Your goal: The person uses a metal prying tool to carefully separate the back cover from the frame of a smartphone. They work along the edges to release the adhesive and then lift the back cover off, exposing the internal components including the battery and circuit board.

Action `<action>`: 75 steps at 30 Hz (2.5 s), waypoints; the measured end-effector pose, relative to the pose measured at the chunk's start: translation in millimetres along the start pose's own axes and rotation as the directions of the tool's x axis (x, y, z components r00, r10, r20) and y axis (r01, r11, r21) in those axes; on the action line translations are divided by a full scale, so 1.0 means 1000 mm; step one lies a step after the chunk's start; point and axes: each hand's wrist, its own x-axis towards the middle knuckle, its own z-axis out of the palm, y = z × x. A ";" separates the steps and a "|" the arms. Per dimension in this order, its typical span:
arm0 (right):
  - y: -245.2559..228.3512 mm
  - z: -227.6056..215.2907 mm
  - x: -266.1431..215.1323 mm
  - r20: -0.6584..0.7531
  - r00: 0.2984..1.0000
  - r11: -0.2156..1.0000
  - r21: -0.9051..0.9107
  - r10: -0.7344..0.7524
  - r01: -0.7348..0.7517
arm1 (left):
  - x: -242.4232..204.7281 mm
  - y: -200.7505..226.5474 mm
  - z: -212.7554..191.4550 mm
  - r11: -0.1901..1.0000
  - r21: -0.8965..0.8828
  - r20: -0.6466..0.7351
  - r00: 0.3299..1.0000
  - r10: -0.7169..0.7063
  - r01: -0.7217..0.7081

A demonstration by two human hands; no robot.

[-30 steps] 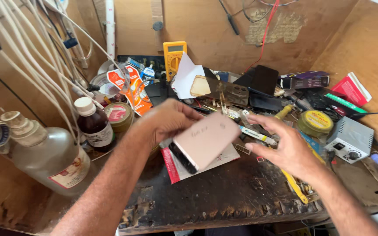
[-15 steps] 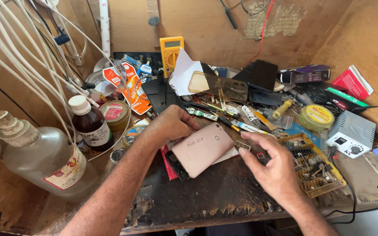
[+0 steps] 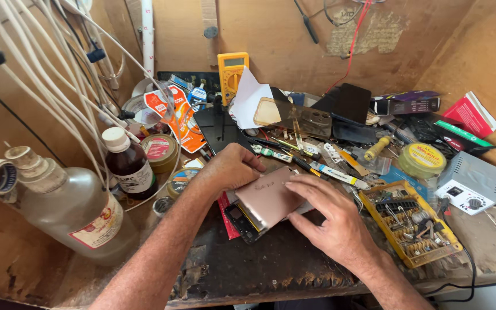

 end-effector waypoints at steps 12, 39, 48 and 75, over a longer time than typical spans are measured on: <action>0.031 0.005 -0.004 -0.153 0.960 0.972 0.037 0.235 -0.232 | -0.020 -0.007 0.010 0.992 -0.057 -0.151 0.984 0.099 -0.109; 0.053 0.002 0.007 -0.218 0.870 0.888 0.241 0.442 -0.391 | -0.115 0.020 0.049 0.928 0.216 -0.321 0.875 0.362 -0.304; 0.060 0.009 0.014 -0.240 0.854 0.883 0.221 0.462 -0.415 | -0.106 0.011 0.029 0.848 0.282 -0.198 0.838 0.508 -0.448; 0.095 0.009 0.060 -0.112 0.895 0.859 0.353 0.432 -0.371 | -0.085 -0.004 0.029 0.822 0.425 -0.273 0.813 0.515 -0.379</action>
